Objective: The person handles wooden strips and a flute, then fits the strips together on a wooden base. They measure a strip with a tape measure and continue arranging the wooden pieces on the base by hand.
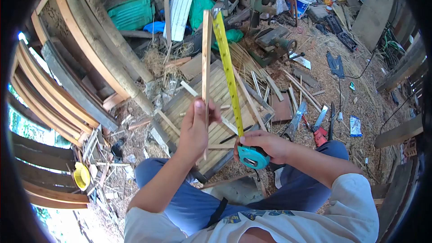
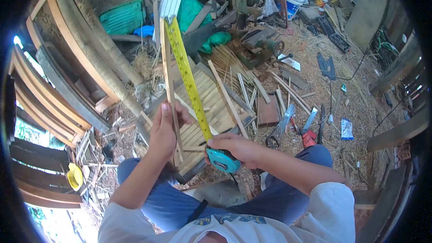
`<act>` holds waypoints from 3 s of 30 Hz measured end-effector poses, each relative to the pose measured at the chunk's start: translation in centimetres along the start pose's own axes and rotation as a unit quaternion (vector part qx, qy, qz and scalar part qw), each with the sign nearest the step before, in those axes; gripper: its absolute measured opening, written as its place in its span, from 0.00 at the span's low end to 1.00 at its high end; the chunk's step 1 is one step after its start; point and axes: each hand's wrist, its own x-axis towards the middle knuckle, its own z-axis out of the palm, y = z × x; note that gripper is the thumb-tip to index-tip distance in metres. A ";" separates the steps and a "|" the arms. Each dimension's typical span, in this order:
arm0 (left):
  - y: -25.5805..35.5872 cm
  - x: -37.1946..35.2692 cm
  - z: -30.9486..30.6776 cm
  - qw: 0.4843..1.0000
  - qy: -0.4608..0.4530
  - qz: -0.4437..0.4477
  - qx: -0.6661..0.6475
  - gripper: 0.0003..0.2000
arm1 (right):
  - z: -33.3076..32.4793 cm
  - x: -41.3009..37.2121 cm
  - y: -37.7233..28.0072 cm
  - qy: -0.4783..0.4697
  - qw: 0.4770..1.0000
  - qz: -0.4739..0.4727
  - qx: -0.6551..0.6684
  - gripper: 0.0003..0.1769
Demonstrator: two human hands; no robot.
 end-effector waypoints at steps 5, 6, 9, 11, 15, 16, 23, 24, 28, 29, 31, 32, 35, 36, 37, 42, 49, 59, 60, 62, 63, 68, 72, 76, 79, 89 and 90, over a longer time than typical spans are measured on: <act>0.1 0.8 1.0 0.995 0.031 0.010 -0.095 0.24 | 1.2 0.7 0.1 0.033 0.999 0.012 -0.013 0.20; 1.4 0.8 1.8 0.991 0.053 -0.010 -0.125 0.25 | 1.5 1.0 0.2 0.049 0.998 0.029 -0.024 0.20; 2.4 2.5 1.5 0.975 0.092 -0.039 -0.197 0.26 | 1.7 1.6 1.2 0.080 0.993 0.063 -0.065 0.17; 3.4 3.5 1.5 0.968 0.119 -0.004 -0.220 0.26 | 1.6 2.0 1.7 0.118 0.985 0.081 -0.099 0.17; 4.9 5.2 0.3 0.958 0.150 0.015 -0.244 0.26 | 1.3 1.7 1.7 0.123 0.977 0.095 -0.146 0.17; 5.0 5.5 -0.2 0.956 0.153 0.018 -0.249 0.26 | 1.0 1.7 2.0 0.120 0.975 0.096 -0.161 0.17; 4.6 5.6 0.0 0.955 0.169 0.022 -0.242 0.26 | 0.6 1.7 2.6 0.149 0.974 0.080 -0.148 0.19; 4.6 5.7 0.0 0.954 0.176 0.017 -0.240 0.25 | 0.5 1.7 2.6 0.146 0.975 0.077 -0.148 0.19; 4.6 5.6 -0.1 0.953 0.184 0.008 -0.241 0.27 | 0.8 1.8 2.3 0.133 0.976 0.080 -0.154 0.17; 4.7 5.5 0.0 0.950 0.190 0.005 -0.247 0.27 | 0.9 1.7 2.1 0.133 0.975 0.083 -0.156 0.17; 4.7 5.7 0.0 0.943 0.209 0.004 -0.260 0.26 | 0.9 1.7 2.2 0.135 0.968 0.066 -0.201 0.17; 4.6 6.0 -0.2 0.938 0.222 0.008 -0.266 0.26 | 0.8 1.8 2.3 0.135 0.963 0.058 -0.224 0.17; 3.4 6.7 -2.3 0.936 0.200 0.025 -0.289 0.22 | 0.7 1.9 2.5 0.147 0.976 0.054 -0.154 0.16; 3.2 6.8 -2.7 0.937 0.201 0.034 -0.282 0.21 | 0.5 2.0 2.6 0.148 0.978 0.056 -0.135 0.17; 3.0 6.9 -3.0 0.939 0.202 0.043 -0.276 0.21 | 0.3 2.1 2.9 0.150 0.980 0.057 -0.115 0.17; 3.3 6.4 -3.4 0.936 0.208 0.051 -0.280 0.21 | 0.5 1.1 2.2 0.169 0.976 0.086 -0.109 0.16; 3.6 4.8 -6.1 0.967 -0.010 0.049 -0.251 0.21 | -0.4 0.8 2.7 0.194 0.969 0.060 -0.138 0.16; 1.2 3.1 0.0 0.975 0.111 0.013 0.193 0.18 | -1.4 1.2 2.7 0.204 0.967 0.031 -0.147 0.17; 1.5 3.1 0.1 0.970 0.110 0.038 0.212 0.18 | -1.2 1.2 2.4 0.204 0.967 0.025 -0.151 0.18; 2.2 3.3 0.2 0.962 0.124 0.064 0.233 0.18 | -0.5 0.9 1.6 0.205 0.966 0.012 -0.158 0.19; 2.6 3.3 0.0 0.959 0.138 0.065 0.237 0.18 | -0.5 0.9 1.6 0.209 0.961 -0.014 -0.178 0.22; 2.4 4.7 -2.4 0.967 0.174 0.107 0.151 0.12 | -0.2 -0.2 0.5 0.176 0.924 -0.106 -0.322 0.32; 3.1 4.6 -3.1 0.968 0.208 0.104 0.096 0.10 | -0.4 -0.2 0.8 0.164 0.903 -0.177 -0.356 0.35; 4.1 4.7 -3.7 0.964 0.222 0.137 0.054 0.09 | 0.0 -0.4 0.4 0.164 0.908 -0.174 -0.345 0.37; 5.0 4.9 -4.1 0.959 0.246 0.142 0.018 0.08 | 0.0 -0.6 0.4 0.169 0.918 -0.171 -0.317 0.37; 7.8 5.1 -8.1 0.923 0.320 0.212 -0.026 0.09 | -0.2 -1.4 0.8 0.167 0.900 -0.197 -0.350 0.30; 8.1 5.2 -9.2 0.918 0.328 0.219 -0.029 0.09 | -0.3 -1.4 1.1 0.164 0.902 -0.195 -0.350 0.29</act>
